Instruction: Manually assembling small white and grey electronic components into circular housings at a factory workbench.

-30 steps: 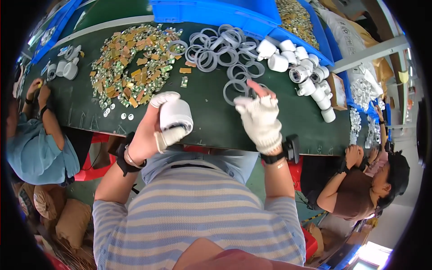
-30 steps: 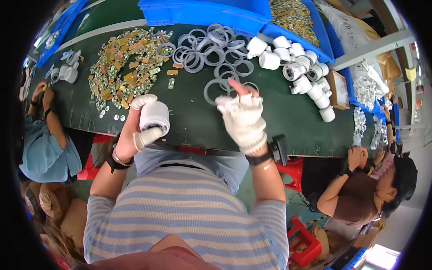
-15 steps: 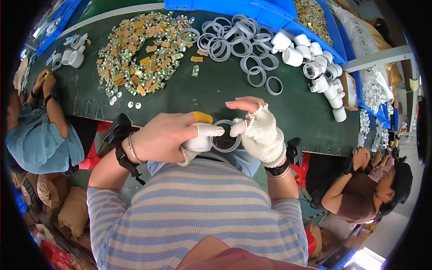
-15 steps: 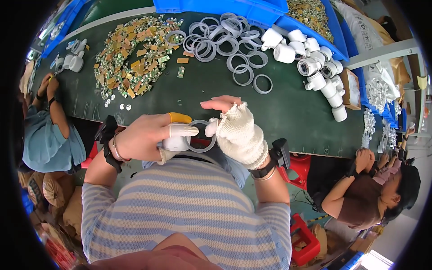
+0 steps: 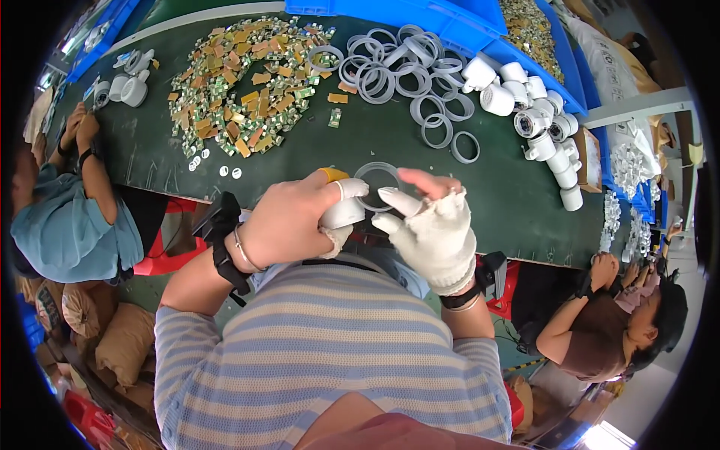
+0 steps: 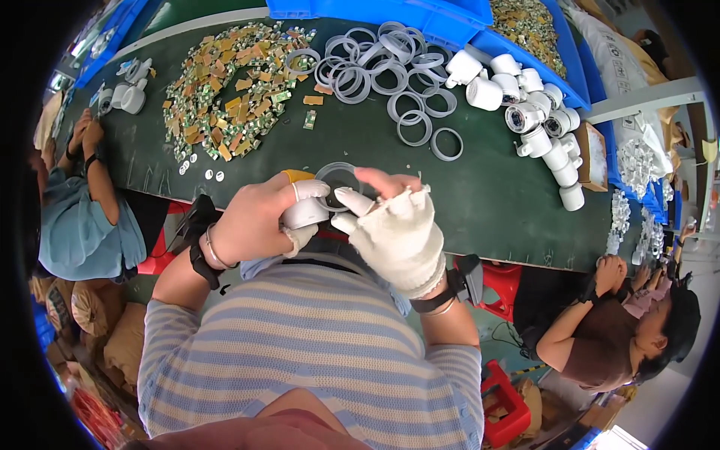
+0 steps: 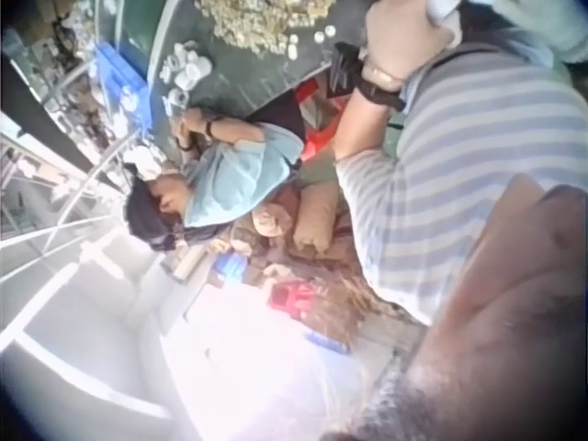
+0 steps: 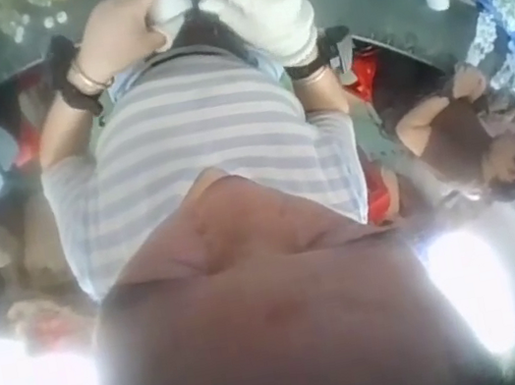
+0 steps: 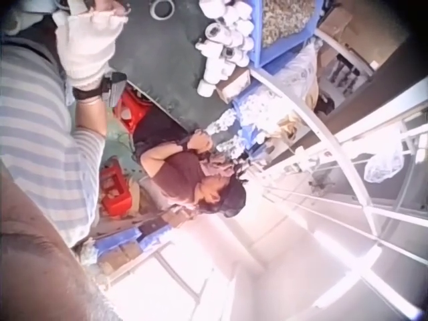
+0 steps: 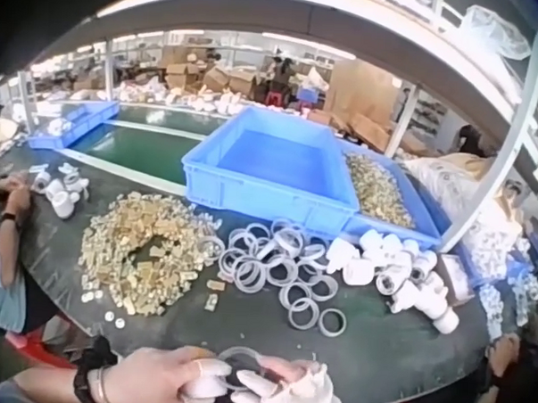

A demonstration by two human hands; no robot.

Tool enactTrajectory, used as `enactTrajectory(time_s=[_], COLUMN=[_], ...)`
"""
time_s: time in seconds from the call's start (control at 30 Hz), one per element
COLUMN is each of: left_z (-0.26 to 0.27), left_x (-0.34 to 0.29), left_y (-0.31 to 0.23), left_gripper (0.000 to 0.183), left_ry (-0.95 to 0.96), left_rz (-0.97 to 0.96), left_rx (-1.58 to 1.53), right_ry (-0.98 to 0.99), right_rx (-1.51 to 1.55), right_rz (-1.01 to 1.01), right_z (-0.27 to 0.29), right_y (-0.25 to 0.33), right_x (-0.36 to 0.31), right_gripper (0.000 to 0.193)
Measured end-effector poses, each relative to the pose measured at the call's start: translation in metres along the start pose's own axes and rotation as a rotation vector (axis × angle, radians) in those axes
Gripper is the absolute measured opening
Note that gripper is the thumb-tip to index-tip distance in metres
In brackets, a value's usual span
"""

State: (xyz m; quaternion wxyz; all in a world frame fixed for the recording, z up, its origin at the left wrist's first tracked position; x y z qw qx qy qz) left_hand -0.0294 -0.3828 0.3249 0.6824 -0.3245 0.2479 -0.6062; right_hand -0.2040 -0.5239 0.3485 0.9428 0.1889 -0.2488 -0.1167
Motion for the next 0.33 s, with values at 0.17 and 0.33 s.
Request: enactTrajectory(time_s=[0.17, 0.33], left_z=[-0.006, -0.021], left_x=[0.005, 0.002], left_y=[0.003, 0.032], left_gripper=[0.064, 0.102], left_ry=[-0.206, -0.016], left_rz=[0.134, 0.227], left_rx=[-0.58, -1.436], right_ry=[0.025, 0.235], right_rx=[0.046, 1.019], right_rz=[-0.099, -0.475], right_z=[-0.001, -0.001], right_y=[0.002, -0.011], right_x=[0.003, -0.013], right_gripper=[0.018, 0.037])
Point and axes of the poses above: each hand's wrist, its own x-axis towards the middle knuckle, its own z-axis out of the back of the hand, y = z × x, the point moved 3 cm from there along x, towards the middle knuckle, and after that the axes turned 2 degrees about -x, right-handed, at the moved point
